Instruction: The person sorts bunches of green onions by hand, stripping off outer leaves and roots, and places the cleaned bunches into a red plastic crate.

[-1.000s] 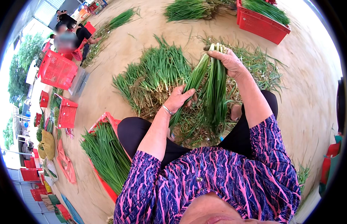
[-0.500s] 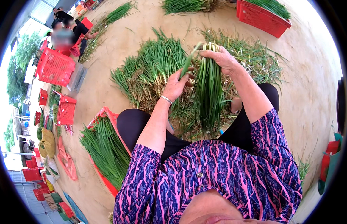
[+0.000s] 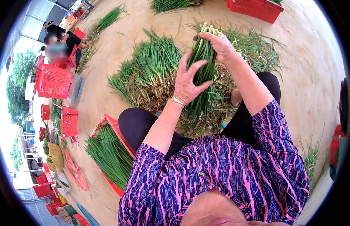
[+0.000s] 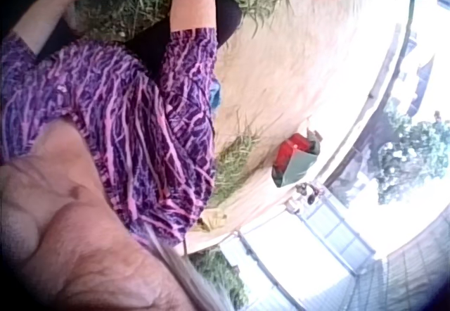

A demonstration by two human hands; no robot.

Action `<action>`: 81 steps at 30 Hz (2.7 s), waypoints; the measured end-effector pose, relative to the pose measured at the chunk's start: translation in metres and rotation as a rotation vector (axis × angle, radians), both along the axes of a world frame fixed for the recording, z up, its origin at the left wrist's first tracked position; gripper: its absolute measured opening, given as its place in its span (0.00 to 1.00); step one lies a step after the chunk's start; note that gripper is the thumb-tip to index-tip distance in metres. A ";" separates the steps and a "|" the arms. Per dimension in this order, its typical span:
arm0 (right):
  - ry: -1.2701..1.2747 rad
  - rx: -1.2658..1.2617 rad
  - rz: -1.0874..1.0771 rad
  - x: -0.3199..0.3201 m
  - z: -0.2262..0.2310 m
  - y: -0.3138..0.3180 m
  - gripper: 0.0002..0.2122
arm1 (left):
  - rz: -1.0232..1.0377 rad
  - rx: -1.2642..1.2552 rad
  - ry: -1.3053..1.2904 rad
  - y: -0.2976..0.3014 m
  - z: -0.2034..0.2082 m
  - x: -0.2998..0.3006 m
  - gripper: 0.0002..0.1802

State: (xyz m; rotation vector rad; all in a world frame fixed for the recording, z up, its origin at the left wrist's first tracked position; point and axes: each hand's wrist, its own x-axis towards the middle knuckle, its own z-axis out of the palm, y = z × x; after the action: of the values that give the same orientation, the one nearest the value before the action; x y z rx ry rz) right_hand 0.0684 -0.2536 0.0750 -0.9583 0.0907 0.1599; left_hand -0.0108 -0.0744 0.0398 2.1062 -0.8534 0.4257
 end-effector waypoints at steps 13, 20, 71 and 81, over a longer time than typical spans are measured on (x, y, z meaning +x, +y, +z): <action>-0.042 0.435 -0.769 0.035 0.002 -0.217 0.10 | -0.172 1.185 1.092 0.115 -0.210 0.000 0.14; -0.123 0.478 -0.793 0.033 -0.009 -0.198 0.10 | -0.565 0.264 1.443 0.022 -0.088 -0.019 0.22; -0.373 -0.362 0.050 -0.075 -0.006 0.028 0.17 | -0.045 -0.591 1.605 0.242 0.044 -0.180 0.26; -0.111 0.203 0.026 -0.055 -0.036 0.049 0.08 | 0.087 -0.640 1.732 0.263 -0.004 -0.289 0.31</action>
State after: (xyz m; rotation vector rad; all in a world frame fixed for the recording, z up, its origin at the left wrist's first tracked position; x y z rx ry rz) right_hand 0.0132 -0.2046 0.0392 -0.7643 -0.0401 0.1366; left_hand -0.2994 0.1886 0.0354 1.1711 0.3889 -0.9146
